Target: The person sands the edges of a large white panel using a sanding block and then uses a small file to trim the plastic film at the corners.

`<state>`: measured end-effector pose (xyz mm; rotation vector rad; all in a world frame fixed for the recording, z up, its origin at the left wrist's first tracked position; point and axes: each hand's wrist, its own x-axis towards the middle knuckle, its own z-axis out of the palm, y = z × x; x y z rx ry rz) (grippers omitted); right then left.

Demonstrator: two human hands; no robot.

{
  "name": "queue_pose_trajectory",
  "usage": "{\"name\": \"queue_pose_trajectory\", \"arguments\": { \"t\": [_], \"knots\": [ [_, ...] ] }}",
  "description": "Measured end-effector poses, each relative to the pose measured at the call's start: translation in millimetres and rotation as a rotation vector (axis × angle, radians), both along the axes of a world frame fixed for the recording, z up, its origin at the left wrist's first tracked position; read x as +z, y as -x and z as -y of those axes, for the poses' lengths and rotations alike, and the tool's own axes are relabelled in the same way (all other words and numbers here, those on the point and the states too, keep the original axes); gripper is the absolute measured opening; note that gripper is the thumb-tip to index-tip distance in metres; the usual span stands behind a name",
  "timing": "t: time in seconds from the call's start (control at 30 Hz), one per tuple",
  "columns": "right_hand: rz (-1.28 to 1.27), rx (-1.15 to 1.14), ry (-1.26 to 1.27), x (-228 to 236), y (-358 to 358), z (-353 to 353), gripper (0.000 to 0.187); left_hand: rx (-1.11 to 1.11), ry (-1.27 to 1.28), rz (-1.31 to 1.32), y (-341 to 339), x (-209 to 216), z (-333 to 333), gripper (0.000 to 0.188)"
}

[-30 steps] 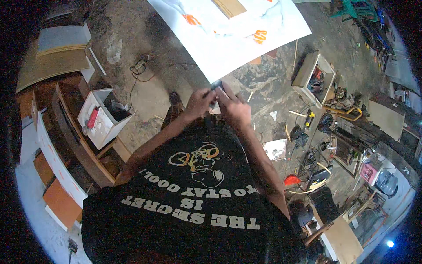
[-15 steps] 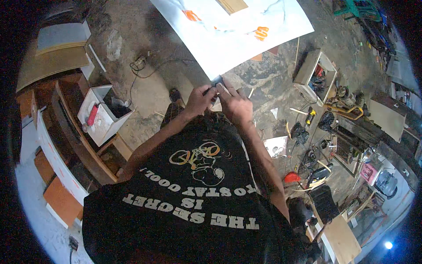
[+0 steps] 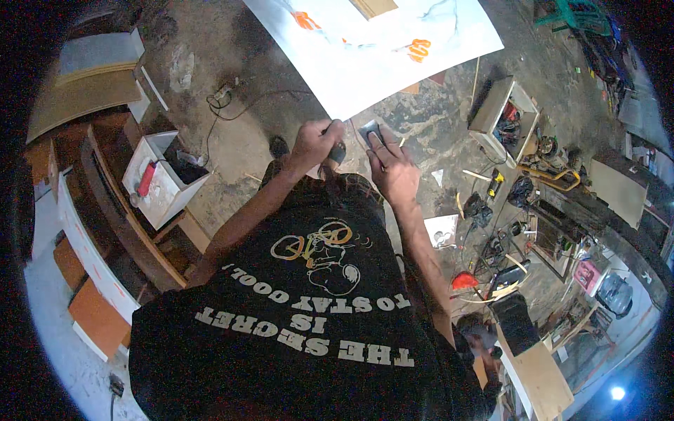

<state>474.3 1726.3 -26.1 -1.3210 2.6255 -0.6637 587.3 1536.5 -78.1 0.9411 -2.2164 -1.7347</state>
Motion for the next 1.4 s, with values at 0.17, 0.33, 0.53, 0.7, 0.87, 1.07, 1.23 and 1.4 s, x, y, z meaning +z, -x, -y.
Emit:
{"name": "queue_pose_trajectory", "arguments": {
  "t": [0.17,0.33,0.53,0.7,0.87,1.07,1.23,1.4],
  "knots": [
    [-0.014,0.053,-0.011,3,-11,13,0.040,0.294,-0.245,-0.064,-26,-42,24,0.041],
    [-0.045,0.155,-0.142,9,-12,29,0.040,0.482,-0.226,0.067,-62,-41,60,0.042],
    [-0.039,0.180,-0.172,0,-9,34,0.037,0.514,-0.285,0.141,-106,-53,52,0.041],
    [-0.112,0.228,-0.137,-5,-6,38,0.036,0.594,-0.491,0.129,-130,-79,33,0.035],
    [-0.003,0.175,-0.187,-5,-10,42,0.036,0.562,-0.463,0.059,-129,-79,31,0.036],
    [-0.066,0.167,-0.198,-11,-8,34,0.036,0.544,-0.411,0.159,-109,-46,40,0.040],
    [-0.091,0.189,-0.142,-8,-11,57,0.036,0.482,-0.476,0.144,-106,-51,39,0.036],
    [-0.011,0.134,-0.251,1,-18,45,0.036,0.332,-0.438,0.082,-80,-41,28,0.032]
  ]
}}
